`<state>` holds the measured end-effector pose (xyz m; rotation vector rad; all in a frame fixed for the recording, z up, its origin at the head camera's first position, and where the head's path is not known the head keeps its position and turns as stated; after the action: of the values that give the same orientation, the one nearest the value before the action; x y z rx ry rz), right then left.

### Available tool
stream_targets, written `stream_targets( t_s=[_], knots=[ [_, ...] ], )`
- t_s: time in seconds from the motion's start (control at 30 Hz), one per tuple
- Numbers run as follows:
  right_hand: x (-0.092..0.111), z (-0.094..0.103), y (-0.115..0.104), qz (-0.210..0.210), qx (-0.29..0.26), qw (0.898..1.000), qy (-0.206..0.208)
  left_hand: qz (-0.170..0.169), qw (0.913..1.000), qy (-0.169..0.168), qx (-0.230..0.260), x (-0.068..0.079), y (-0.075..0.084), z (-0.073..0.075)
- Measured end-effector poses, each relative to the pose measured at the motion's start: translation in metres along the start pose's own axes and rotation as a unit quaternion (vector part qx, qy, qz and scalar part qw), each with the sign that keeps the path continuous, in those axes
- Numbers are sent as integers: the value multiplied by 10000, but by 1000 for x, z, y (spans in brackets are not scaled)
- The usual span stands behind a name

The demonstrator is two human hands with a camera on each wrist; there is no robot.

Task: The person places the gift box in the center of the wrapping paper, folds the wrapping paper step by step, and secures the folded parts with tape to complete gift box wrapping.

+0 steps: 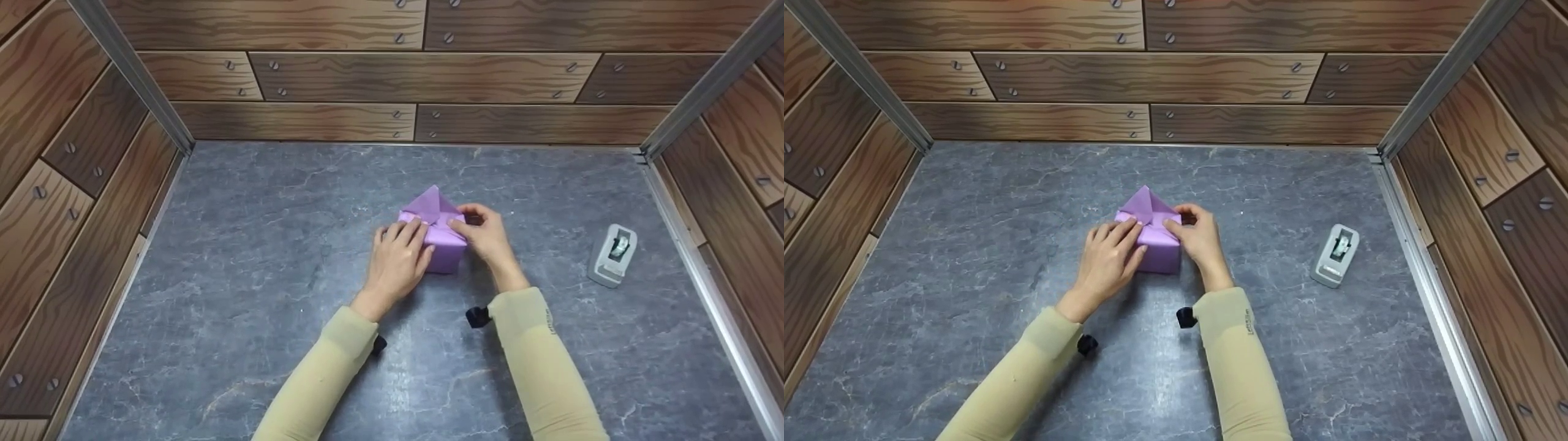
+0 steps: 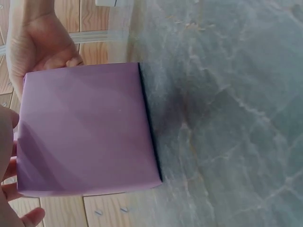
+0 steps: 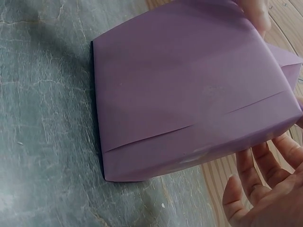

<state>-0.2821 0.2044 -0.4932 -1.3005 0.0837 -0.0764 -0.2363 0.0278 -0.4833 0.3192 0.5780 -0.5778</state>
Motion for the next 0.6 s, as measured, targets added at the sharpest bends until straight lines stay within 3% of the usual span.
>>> stream_targets(
  t_s=[0.17,0.33,0.47,0.6],
  knots=[
    [12,1,-22,-4,37,10000,-35,125,9995,-99,281,0,-3,-1],
    [13,2,-24,0,51,10000,-40,602,9929,447,927,-3,-16,3],
    [5,2,-9,-96,23,9999,-30,1431,9678,918,1855,-7,-37,9],
    [-1,2,4,-89,-20,10000,26,2027,9399,775,2635,-14,-55,7]
  ],
)
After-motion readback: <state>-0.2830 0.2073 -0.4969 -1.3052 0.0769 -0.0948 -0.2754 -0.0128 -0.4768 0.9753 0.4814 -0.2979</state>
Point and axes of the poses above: each hand's wrist, its own x-axis away from the middle knuckle, its own z-axis out of the back of the hand, y = z × x, the point moved 5 cm from there along -x, towards the middle knuckle, and after that the axes turned 2 degrees about x, right-handed, at the moved point
